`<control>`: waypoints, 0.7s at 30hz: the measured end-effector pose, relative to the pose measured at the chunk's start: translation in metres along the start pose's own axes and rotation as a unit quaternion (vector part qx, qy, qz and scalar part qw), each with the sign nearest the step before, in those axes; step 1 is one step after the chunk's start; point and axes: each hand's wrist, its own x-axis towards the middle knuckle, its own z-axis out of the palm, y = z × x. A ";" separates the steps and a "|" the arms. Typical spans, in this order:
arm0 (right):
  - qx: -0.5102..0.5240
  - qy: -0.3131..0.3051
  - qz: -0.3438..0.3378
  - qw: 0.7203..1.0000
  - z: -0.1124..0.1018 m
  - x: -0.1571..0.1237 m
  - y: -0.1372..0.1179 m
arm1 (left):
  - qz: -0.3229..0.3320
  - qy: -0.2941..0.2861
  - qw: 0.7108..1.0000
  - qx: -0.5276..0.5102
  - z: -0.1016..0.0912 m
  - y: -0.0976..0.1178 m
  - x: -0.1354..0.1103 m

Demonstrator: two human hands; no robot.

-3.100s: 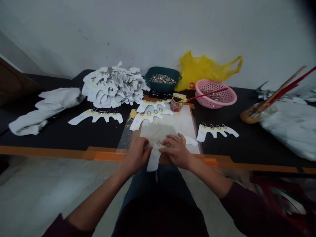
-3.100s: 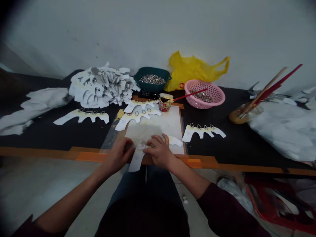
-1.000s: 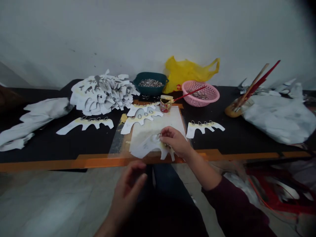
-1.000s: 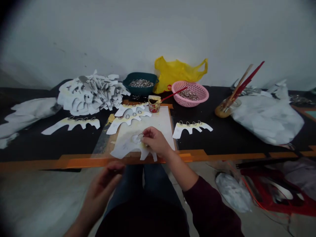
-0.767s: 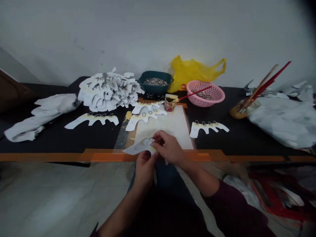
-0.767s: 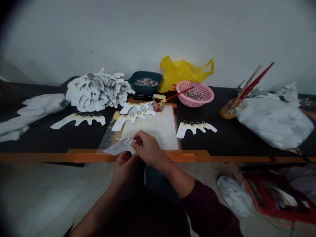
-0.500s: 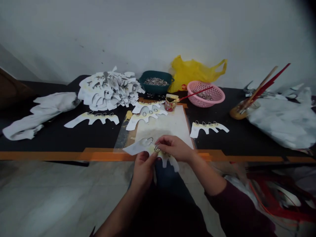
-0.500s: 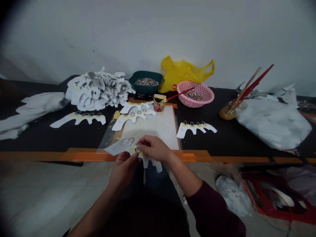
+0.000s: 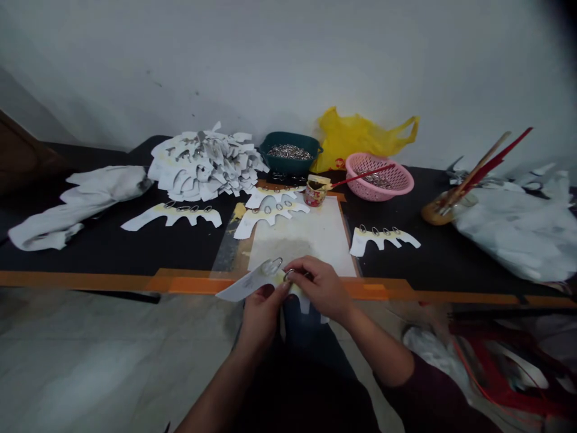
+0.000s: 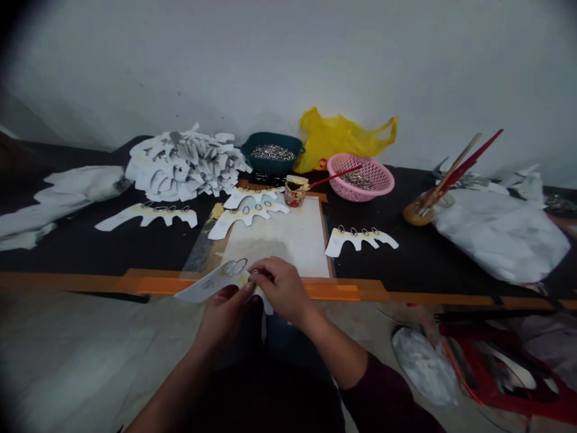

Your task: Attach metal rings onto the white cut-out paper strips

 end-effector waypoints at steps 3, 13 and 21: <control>-0.022 0.017 -0.042 0.999 0.002 -0.001 0.000 | -0.001 -0.002 1.000 -0.004 -0.001 -0.001 0.000; -0.049 0.096 -0.134 0.985 0.007 -0.003 0.005 | 0.084 -0.037 0.993 -0.069 0.008 -0.002 0.005; -0.100 0.093 -0.142 0.981 0.007 -0.004 0.001 | 0.112 -0.019 0.985 -0.128 0.012 -0.006 0.005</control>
